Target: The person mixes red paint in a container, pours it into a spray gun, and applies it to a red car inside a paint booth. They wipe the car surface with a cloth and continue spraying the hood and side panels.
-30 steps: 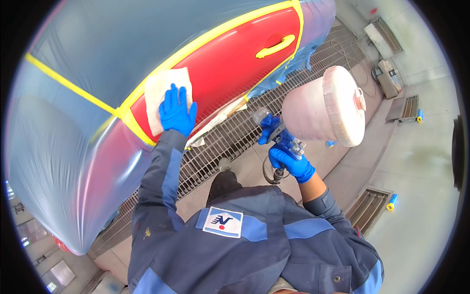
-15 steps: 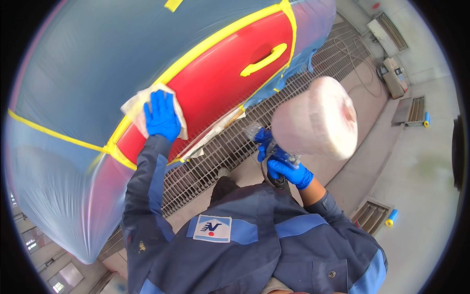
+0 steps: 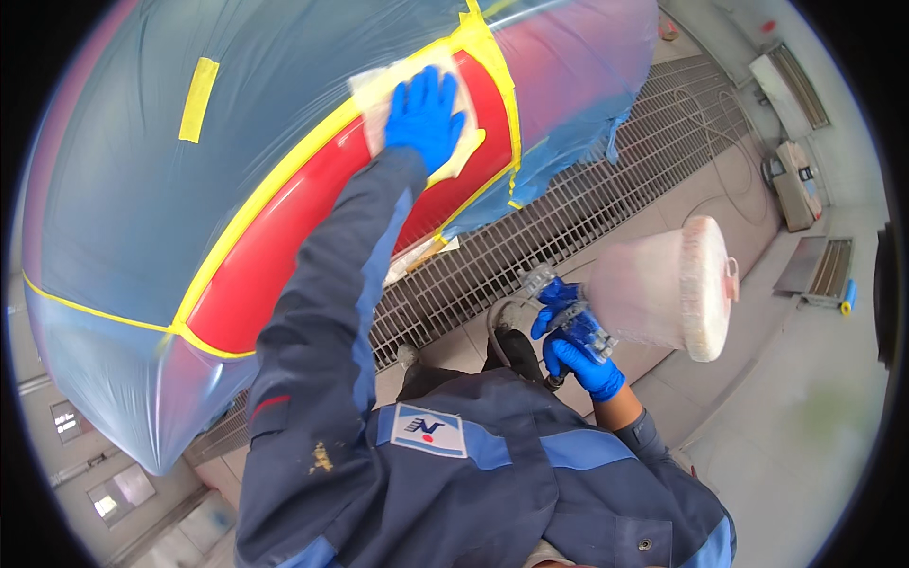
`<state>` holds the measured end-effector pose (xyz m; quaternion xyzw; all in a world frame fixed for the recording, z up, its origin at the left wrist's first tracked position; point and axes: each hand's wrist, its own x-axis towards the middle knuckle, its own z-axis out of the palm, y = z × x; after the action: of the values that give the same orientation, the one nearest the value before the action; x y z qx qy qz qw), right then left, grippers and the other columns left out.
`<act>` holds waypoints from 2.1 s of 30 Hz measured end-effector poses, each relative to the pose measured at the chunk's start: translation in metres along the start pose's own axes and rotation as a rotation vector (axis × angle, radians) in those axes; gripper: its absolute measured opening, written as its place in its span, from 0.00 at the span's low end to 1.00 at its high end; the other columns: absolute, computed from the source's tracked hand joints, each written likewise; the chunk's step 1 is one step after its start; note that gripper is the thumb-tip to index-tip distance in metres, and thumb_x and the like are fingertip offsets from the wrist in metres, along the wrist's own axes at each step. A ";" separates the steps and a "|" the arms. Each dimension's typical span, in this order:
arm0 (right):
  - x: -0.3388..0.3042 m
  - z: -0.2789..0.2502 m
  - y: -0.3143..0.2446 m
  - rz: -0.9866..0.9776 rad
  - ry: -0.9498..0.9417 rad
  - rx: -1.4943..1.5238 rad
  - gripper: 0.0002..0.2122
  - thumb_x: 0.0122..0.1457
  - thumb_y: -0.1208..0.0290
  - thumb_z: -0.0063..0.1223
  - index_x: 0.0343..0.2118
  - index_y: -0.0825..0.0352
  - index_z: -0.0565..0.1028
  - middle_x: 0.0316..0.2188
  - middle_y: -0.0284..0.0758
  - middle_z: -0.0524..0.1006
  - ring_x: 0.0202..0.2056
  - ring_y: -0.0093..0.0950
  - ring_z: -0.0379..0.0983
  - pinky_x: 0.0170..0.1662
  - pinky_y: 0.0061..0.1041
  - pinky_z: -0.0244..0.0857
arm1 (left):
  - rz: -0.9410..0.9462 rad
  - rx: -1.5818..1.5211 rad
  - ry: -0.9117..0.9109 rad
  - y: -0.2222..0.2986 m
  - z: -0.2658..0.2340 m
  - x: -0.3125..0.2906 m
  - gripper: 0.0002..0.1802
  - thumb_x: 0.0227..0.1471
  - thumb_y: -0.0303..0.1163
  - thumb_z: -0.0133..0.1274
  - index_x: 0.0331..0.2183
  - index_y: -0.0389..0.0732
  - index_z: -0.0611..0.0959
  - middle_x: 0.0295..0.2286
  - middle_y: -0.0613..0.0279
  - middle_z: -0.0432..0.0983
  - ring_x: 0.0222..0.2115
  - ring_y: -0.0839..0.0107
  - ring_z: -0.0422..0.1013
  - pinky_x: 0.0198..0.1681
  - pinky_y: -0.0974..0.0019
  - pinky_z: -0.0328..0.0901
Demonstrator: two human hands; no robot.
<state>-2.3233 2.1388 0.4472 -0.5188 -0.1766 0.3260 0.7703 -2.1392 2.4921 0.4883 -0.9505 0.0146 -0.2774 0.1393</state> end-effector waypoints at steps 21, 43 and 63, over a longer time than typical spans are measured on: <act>0.025 0.121 0.013 0.000 -0.255 -0.134 0.30 0.56 0.68 0.58 0.59 0.70 0.58 0.39 0.40 0.71 0.20 0.23 0.69 0.22 0.17 0.62 | -0.151 0.051 0.008 -0.165 -0.063 -0.230 0.31 0.57 0.49 0.45 0.59 0.48 0.67 0.57 0.59 0.62 0.56 0.61 0.61 0.59 0.55 0.53; -0.006 0.189 0.062 0.050 -0.135 -0.203 0.24 0.61 0.68 0.53 0.59 0.65 0.62 0.45 0.35 0.72 0.38 0.23 0.73 0.37 0.20 0.66 | -0.868 0.144 -0.224 -0.212 -0.037 -0.401 0.42 0.53 0.47 0.48 0.62 0.37 0.56 0.62 0.39 0.47 0.65 0.44 0.40 0.64 0.36 0.32; -0.010 0.013 0.030 -0.015 0.105 -0.127 0.26 0.57 0.61 0.53 0.59 0.60 0.64 0.60 0.35 0.65 0.62 0.34 0.57 0.67 0.34 0.45 | 0.525 0.224 -0.181 -0.043 0.020 0.054 0.30 0.61 0.47 0.38 0.63 0.51 0.60 0.64 0.65 0.50 0.66 0.69 0.43 0.67 0.56 0.33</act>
<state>-2.3486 2.1482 0.4255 -0.5817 -0.1600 0.2807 0.7465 -2.0854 2.5323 0.5121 -0.9138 0.2168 -0.1460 0.3109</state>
